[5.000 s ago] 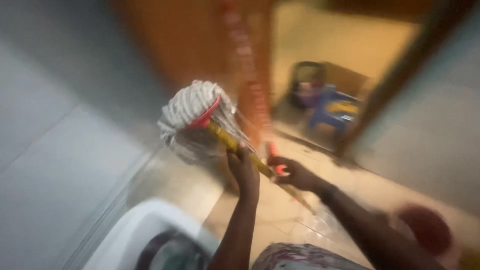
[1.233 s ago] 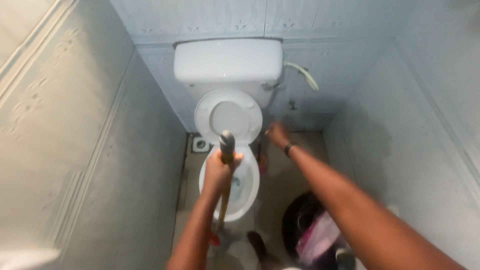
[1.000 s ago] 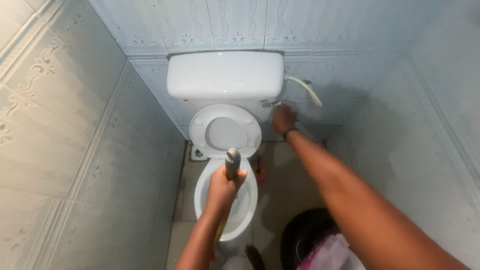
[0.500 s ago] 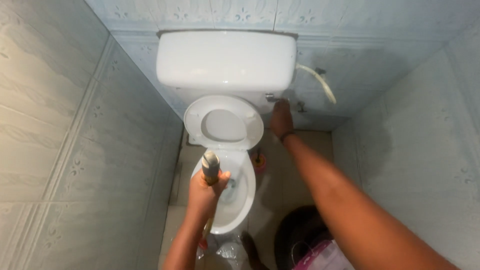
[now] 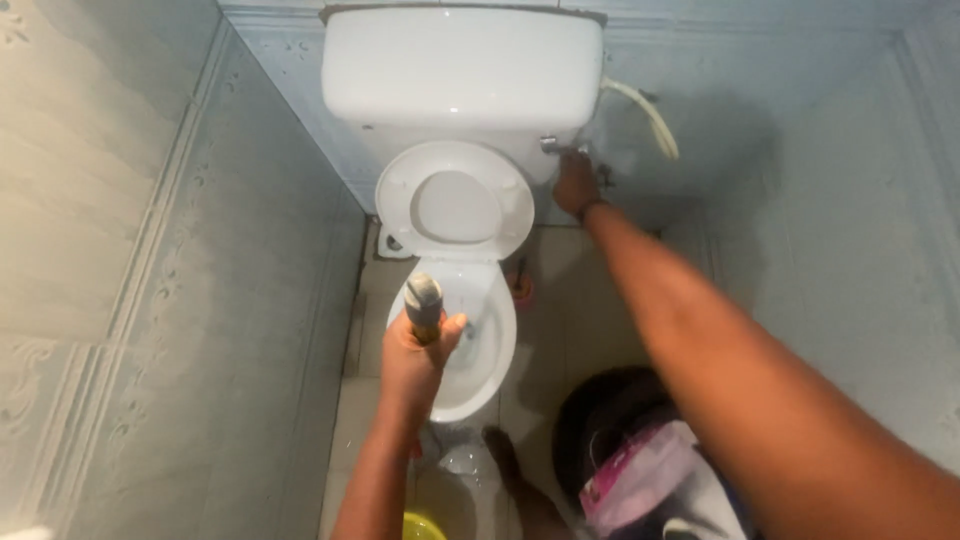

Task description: Scrubbing the inside of a toilet bowl with a brush and using a mop to clean the surrounding bathroom floor.

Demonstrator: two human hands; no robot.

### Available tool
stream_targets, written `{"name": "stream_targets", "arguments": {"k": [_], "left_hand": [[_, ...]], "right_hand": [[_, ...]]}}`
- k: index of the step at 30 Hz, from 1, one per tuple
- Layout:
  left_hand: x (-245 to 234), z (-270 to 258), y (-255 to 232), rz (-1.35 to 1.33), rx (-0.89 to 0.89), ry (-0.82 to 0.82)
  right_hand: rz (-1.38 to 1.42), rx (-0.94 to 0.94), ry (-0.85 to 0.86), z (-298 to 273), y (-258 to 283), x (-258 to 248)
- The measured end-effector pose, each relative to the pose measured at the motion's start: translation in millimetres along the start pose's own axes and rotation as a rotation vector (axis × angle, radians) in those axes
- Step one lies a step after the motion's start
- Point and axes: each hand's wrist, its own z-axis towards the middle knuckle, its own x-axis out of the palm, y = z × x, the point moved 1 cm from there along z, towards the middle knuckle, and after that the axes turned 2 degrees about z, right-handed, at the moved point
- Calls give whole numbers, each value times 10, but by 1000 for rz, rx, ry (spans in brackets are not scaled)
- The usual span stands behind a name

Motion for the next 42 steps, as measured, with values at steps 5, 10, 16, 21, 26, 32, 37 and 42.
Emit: {"name": "stream_targets", "arguments": {"k": [5, 10, 16, 21, 26, 32, 37, 42], "left_hand": [[-337, -475, 176, -75, 72, -5], [-759, -1089, 182, 1, 102, 15], [-1190, -2113, 85, 39, 72, 79], [-1447, -2778, 136, 31, 371, 21], [-1584, -3140, 52, 36, 410, 82], [-1661, -3526, -399, -63, 505, 191], [-1570, -3402, -431, -30, 508, 154], [-1285, -2856, -279, -21, 514, 46]], "right_hand": [[458, 191, 242, -1066, 1766, -479], [933, 361, 481, -2471, 3647, -863], [1227, 263, 821, -3133, 5181, -1967], [877, 81, 878, -3681, 5478, -1613], [1064, 109, 642, -3924, 5554, -1639], [856, 15, 572, -3954, 5460, -2142], [798, -39, 521, -3830, 5178, -2385], [656, 17, 593, -3561, 4727, -2081]]}}
